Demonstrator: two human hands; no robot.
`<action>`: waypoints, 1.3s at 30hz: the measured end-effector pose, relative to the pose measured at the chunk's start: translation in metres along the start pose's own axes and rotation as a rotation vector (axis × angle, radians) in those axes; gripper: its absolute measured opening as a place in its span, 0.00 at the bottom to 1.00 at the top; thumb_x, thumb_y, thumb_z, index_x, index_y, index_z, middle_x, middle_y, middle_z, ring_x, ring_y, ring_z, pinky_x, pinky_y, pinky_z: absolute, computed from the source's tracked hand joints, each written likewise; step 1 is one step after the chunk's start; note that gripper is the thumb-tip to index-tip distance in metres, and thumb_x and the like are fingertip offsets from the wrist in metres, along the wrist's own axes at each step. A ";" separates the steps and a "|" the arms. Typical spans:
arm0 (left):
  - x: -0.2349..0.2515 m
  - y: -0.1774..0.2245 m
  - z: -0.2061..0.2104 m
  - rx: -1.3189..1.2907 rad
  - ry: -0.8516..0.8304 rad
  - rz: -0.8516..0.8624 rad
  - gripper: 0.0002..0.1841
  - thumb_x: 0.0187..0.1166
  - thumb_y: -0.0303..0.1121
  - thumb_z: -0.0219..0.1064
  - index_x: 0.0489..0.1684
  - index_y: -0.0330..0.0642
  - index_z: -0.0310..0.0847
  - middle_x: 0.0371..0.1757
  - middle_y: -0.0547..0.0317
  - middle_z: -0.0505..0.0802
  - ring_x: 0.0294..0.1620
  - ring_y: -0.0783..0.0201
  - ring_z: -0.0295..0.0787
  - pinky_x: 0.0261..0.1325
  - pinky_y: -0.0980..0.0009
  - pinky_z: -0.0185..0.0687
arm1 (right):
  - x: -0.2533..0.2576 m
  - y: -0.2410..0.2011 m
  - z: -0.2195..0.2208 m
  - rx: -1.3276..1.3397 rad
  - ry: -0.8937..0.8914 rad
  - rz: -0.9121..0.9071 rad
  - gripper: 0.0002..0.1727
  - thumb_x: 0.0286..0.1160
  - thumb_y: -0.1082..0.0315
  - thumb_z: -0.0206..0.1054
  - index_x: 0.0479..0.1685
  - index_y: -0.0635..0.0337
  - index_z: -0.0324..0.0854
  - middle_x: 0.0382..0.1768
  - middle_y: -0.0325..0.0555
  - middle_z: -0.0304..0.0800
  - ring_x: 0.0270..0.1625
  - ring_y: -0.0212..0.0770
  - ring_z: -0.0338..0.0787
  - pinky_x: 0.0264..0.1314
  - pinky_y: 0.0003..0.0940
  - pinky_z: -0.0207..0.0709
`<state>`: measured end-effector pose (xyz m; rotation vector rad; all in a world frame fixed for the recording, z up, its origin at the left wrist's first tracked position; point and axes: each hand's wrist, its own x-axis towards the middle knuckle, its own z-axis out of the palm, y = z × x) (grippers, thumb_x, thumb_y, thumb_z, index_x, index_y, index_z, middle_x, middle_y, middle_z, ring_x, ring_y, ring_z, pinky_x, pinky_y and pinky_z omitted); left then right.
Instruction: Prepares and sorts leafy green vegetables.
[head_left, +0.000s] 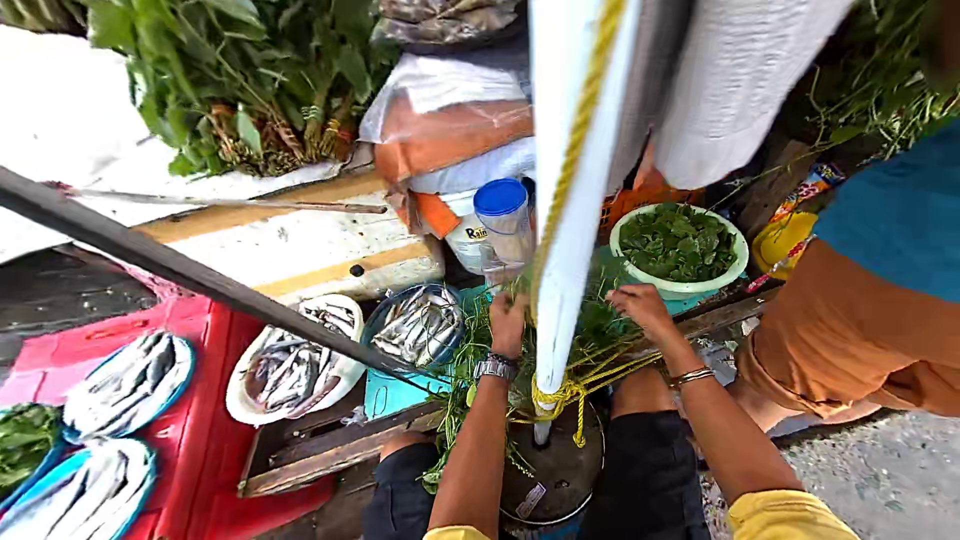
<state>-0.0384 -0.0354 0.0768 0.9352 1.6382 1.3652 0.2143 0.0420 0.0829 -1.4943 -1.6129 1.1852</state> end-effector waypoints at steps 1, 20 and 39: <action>-0.011 0.011 -0.008 0.008 -0.017 0.023 0.19 0.88 0.37 0.61 0.67 0.30 0.75 0.53 0.39 0.87 0.45 0.55 0.85 0.51 0.56 0.83 | -0.007 -0.011 -0.003 0.035 0.012 -0.018 0.17 0.88 0.63 0.63 0.54 0.72 0.87 0.50 0.60 0.91 0.48 0.49 0.91 0.58 0.48 0.85; 0.019 0.019 -0.082 -0.425 0.085 -0.042 0.08 0.90 0.31 0.55 0.42 0.39 0.76 0.21 0.62 0.85 0.12 0.71 0.77 0.16 0.75 0.79 | -0.076 -0.104 -0.040 0.544 0.230 -0.458 0.17 0.87 0.71 0.55 0.27 0.54 0.83 0.31 0.35 0.92 0.28 0.28 0.88 0.34 0.24 0.85; -0.006 0.006 -0.087 0.234 0.092 0.371 0.31 0.81 0.40 0.66 0.79 0.30 0.68 0.74 0.31 0.79 0.69 0.43 0.80 0.66 0.44 0.80 | -0.091 -0.098 -0.019 0.866 0.265 -0.348 0.19 0.88 0.70 0.51 0.31 0.54 0.86 0.27 0.35 0.90 0.25 0.26 0.88 0.30 0.22 0.86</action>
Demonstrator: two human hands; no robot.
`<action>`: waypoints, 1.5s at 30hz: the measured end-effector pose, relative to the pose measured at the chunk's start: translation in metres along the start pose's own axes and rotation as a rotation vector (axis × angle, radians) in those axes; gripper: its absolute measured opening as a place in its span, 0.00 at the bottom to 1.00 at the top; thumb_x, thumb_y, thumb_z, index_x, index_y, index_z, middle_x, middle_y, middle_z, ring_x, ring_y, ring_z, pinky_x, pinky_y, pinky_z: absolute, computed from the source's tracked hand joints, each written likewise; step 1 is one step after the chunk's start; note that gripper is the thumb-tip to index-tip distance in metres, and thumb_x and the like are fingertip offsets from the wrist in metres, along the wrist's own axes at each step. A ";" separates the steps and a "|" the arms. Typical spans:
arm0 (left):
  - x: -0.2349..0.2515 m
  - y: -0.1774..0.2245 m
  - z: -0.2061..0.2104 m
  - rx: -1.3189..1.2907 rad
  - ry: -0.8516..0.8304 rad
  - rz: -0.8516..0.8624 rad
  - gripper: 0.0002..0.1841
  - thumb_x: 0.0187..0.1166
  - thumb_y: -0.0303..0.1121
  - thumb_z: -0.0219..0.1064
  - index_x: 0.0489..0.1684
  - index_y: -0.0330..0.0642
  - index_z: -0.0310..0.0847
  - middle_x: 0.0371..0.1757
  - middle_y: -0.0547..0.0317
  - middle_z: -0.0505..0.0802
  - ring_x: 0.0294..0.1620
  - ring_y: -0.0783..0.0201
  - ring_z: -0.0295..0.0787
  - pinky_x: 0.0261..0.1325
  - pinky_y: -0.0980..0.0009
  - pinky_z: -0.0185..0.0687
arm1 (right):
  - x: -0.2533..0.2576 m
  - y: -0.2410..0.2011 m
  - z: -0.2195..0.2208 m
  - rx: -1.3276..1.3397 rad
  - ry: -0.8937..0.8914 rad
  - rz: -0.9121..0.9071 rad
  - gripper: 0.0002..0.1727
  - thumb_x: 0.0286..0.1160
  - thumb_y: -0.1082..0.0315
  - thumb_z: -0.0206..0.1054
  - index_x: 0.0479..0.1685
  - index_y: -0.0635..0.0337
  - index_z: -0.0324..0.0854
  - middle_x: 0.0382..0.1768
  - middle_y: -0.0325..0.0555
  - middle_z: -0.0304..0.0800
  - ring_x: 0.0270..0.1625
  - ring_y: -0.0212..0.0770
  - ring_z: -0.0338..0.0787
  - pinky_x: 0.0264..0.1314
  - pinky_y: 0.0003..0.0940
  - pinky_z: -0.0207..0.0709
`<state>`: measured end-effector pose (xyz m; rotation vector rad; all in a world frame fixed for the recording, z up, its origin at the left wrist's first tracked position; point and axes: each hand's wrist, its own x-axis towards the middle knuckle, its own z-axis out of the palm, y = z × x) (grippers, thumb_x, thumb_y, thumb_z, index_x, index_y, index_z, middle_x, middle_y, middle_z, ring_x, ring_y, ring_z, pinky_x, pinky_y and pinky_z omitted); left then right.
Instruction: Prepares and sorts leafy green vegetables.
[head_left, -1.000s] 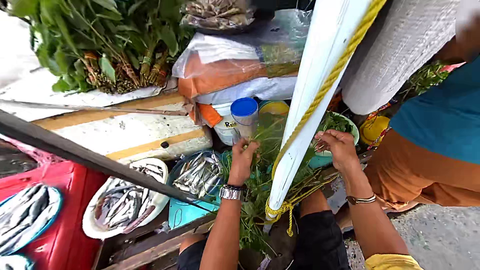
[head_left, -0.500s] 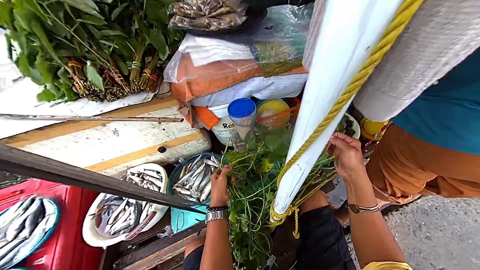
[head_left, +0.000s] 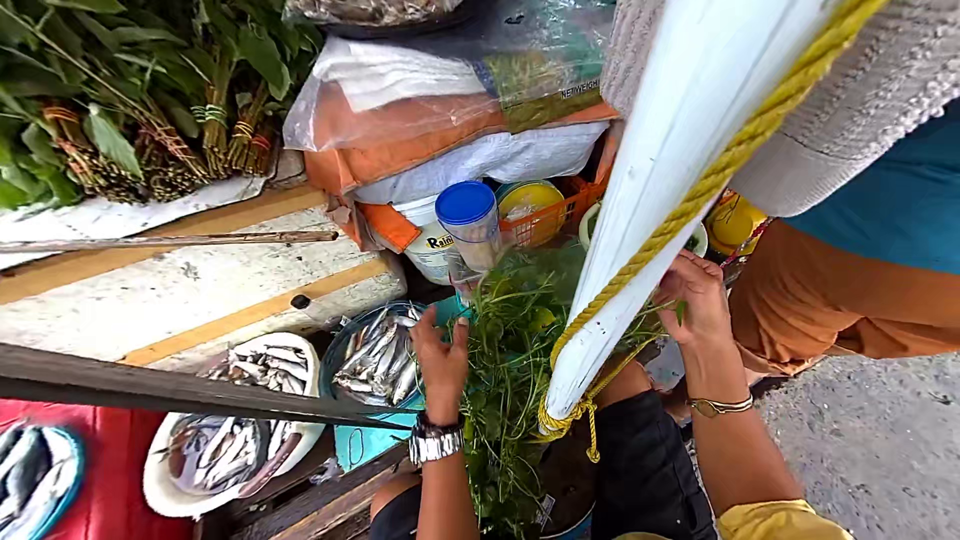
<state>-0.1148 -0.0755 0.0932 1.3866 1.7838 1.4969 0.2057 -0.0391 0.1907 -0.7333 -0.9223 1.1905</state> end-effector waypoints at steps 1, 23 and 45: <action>-0.008 0.013 -0.002 0.066 0.041 0.142 0.32 0.79 0.42 0.67 0.78 0.29 0.69 0.74 0.28 0.77 0.72 0.37 0.75 0.67 0.39 0.76 | 0.001 -0.002 0.003 -0.032 -0.002 -0.028 0.18 0.88 0.70 0.52 0.32 0.54 0.87 0.28 0.34 0.91 0.26 0.25 0.87 0.30 0.21 0.85; -0.028 -0.035 0.006 0.270 -0.377 0.173 0.42 0.60 0.28 0.82 0.83 0.41 0.69 0.84 0.39 0.73 0.85 0.34 0.63 0.81 0.35 0.64 | 0.010 -0.016 -0.018 -0.090 -0.106 -0.022 0.22 0.92 0.65 0.37 0.43 0.50 0.81 0.35 0.33 0.89 0.35 0.28 0.89 0.40 0.25 0.87; -0.030 0.006 0.042 0.076 -0.791 0.261 0.14 0.76 0.23 0.64 0.57 0.27 0.84 0.56 0.37 0.91 0.57 0.48 0.90 0.65 0.51 0.84 | -0.016 0.006 -0.070 -0.146 0.321 0.242 0.19 0.92 0.66 0.46 0.33 0.53 0.80 0.23 0.35 0.88 0.20 0.27 0.84 0.22 0.21 0.80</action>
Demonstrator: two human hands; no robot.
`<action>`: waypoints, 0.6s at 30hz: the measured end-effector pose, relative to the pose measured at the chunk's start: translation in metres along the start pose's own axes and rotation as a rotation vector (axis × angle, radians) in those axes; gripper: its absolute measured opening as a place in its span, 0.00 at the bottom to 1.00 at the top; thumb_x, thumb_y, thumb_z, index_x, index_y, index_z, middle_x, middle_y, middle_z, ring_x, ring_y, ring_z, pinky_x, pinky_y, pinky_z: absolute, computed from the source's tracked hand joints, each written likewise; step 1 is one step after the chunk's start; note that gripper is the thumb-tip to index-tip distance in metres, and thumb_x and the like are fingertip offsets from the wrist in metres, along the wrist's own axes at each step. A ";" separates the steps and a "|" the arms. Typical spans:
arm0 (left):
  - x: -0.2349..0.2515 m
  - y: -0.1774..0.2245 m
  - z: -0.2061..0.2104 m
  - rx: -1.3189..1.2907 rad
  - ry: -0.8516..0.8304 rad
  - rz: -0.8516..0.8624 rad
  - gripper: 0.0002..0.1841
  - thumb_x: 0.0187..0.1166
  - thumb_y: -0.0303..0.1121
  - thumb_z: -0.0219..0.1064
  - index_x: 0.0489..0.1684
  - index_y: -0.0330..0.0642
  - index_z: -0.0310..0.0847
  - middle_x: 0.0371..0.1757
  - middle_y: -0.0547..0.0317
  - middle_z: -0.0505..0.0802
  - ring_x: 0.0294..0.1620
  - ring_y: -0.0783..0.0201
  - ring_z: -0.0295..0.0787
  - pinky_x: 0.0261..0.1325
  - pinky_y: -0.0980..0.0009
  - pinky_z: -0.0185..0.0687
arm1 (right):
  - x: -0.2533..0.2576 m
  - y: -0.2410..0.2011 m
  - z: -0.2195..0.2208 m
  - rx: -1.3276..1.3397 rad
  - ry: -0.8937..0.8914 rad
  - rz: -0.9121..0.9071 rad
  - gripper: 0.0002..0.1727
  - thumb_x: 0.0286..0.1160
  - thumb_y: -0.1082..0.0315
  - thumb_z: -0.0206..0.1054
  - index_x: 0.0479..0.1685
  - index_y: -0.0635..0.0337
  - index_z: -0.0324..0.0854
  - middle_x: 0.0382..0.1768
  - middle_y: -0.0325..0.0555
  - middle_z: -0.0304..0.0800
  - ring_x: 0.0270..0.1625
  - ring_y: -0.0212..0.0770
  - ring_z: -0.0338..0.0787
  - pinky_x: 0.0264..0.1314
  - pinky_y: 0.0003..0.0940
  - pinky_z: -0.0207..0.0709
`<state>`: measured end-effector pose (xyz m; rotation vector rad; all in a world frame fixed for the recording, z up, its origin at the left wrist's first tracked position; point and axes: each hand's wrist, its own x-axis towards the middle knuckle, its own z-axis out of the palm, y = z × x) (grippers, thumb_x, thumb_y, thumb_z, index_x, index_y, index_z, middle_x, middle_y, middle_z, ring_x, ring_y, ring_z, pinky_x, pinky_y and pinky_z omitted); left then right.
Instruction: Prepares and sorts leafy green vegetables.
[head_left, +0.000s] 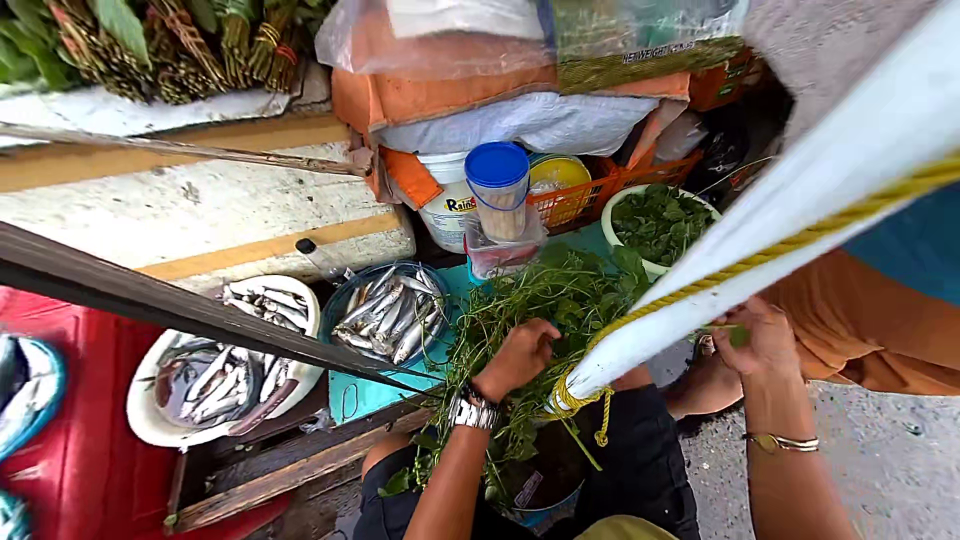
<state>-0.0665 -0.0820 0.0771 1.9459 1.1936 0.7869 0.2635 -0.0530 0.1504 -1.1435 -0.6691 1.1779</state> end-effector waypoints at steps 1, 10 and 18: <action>0.007 -0.003 0.001 -0.004 -0.097 -0.081 0.20 0.75 0.25 0.69 0.65 0.26 0.80 0.63 0.32 0.88 0.65 0.43 0.87 0.72 0.47 0.79 | -0.001 -0.005 0.008 0.007 0.008 0.010 0.17 0.92 0.66 0.48 0.34 0.53 0.80 0.23 0.35 0.88 0.19 0.27 0.83 0.22 0.21 0.80; 0.014 0.005 0.009 -0.286 -0.318 -0.257 0.17 0.75 0.25 0.67 0.61 0.27 0.80 0.50 0.55 0.90 0.50 0.78 0.83 0.61 0.75 0.80 | 0.012 -0.037 0.103 0.140 -0.268 -0.016 0.12 0.88 0.64 0.57 0.34 0.52 0.81 0.26 0.31 0.84 0.23 0.26 0.81 0.28 0.22 0.79; 0.003 0.062 -0.031 -0.160 0.195 -0.274 0.13 0.82 0.24 0.61 0.59 0.27 0.81 0.45 0.52 0.90 0.43 0.74 0.84 0.53 0.72 0.82 | 0.021 -0.104 0.156 0.325 -0.471 -0.130 0.12 0.88 0.70 0.49 0.37 0.51 0.77 0.25 0.34 0.86 0.27 0.29 0.86 0.32 0.27 0.86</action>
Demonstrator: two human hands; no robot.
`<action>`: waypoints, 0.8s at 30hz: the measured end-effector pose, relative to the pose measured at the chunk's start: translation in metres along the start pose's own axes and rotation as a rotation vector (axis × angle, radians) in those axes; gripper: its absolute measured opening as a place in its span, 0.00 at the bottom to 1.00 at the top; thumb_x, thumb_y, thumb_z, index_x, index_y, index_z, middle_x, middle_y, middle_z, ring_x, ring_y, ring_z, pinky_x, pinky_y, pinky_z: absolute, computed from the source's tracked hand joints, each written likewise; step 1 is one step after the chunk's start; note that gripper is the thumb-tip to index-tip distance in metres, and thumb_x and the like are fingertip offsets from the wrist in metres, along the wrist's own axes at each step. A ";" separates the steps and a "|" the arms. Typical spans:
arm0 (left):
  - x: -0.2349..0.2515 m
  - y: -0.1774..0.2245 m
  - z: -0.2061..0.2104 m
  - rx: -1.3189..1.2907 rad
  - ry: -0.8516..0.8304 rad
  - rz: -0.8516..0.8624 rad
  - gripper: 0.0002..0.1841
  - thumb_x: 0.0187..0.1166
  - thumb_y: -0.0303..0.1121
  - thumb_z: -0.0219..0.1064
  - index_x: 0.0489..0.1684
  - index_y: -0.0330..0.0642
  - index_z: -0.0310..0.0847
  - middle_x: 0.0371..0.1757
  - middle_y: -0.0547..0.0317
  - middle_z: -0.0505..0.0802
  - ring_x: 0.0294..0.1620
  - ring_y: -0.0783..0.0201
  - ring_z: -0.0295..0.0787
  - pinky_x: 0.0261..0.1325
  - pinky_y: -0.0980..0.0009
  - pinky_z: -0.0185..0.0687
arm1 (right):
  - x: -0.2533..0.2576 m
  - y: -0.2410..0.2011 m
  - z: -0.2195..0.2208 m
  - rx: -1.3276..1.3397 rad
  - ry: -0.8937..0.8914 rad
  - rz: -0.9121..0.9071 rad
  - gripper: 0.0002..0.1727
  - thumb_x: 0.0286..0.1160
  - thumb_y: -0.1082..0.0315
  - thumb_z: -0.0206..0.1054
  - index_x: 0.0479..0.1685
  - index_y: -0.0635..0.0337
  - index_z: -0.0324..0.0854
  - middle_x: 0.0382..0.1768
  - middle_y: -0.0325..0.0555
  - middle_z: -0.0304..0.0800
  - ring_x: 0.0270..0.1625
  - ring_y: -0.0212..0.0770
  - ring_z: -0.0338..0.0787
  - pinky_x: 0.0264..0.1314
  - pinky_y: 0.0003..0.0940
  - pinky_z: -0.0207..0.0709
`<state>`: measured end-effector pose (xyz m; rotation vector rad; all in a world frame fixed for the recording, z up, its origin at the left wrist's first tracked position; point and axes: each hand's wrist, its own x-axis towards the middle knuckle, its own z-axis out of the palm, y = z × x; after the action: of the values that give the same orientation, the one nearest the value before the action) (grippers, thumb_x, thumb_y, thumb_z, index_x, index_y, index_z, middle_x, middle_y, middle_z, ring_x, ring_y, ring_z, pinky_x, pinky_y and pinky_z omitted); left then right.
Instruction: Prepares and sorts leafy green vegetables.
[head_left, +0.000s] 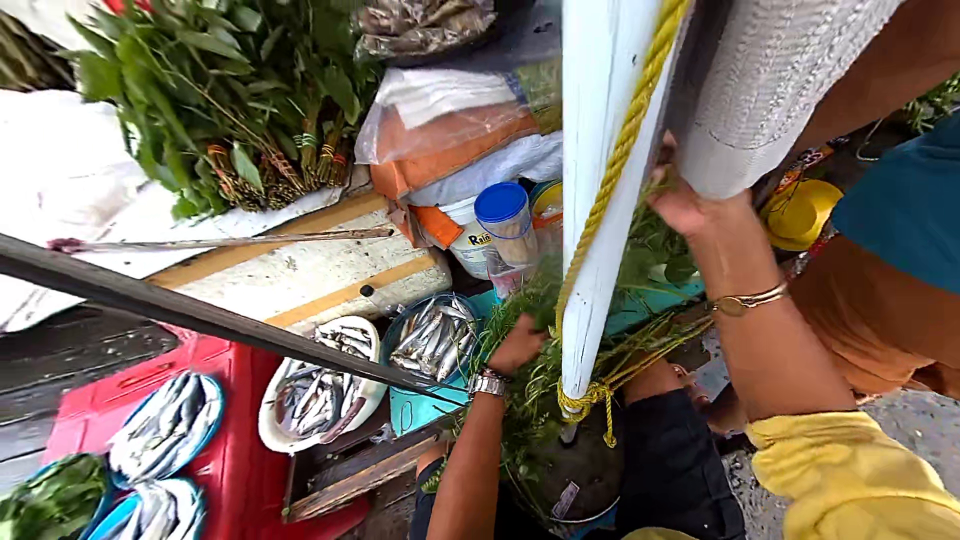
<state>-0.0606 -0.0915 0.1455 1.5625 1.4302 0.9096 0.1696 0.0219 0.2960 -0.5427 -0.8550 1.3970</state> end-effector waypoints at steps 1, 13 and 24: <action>0.007 -0.003 -0.009 -0.003 0.067 0.056 0.11 0.81 0.26 0.64 0.54 0.30 0.84 0.37 0.59 0.89 0.33 0.78 0.81 0.42 0.76 0.82 | -0.005 -0.010 -0.004 0.007 -0.041 -0.061 0.12 0.86 0.70 0.50 0.37 0.51 0.77 0.25 0.33 0.86 0.26 0.28 0.86 0.32 0.27 0.85; 0.007 -0.088 -0.037 -0.354 0.228 0.068 0.08 0.79 0.28 0.70 0.50 0.35 0.87 0.31 0.62 0.90 0.23 0.74 0.79 0.31 0.76 0.79 | -0.063 0.100 -0.153 -0.615 0.267 0.298 0.14 0.94 0.68 0.47 0.46 0.63 0.78 0.26 0.36 0.88 0.25 0.29 0.88 0.34 0.26 0.87; 0.021 -0.117 -0.024 -0.462 0.139 0.010 0.05 0.75 0.25 0.71 0.43 0.37 0.88 0.35 0.60 0.92 0.33 0.70 0.85 0.40 0.72 0.83 | -0.074 0.049 -0.150 -1.702 0.058 0.269 0.24 0.89 0.57 0.60 0.52 0.76 0.86 0.50 0.75 0.89 0.57 0.71 0.88 0.66 0.73 0.73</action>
<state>-0.1287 -0.0653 0.0485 1.1788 1.1945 1.2711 0.2593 -0.0212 0.1535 -1.9859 -1.8675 0.5338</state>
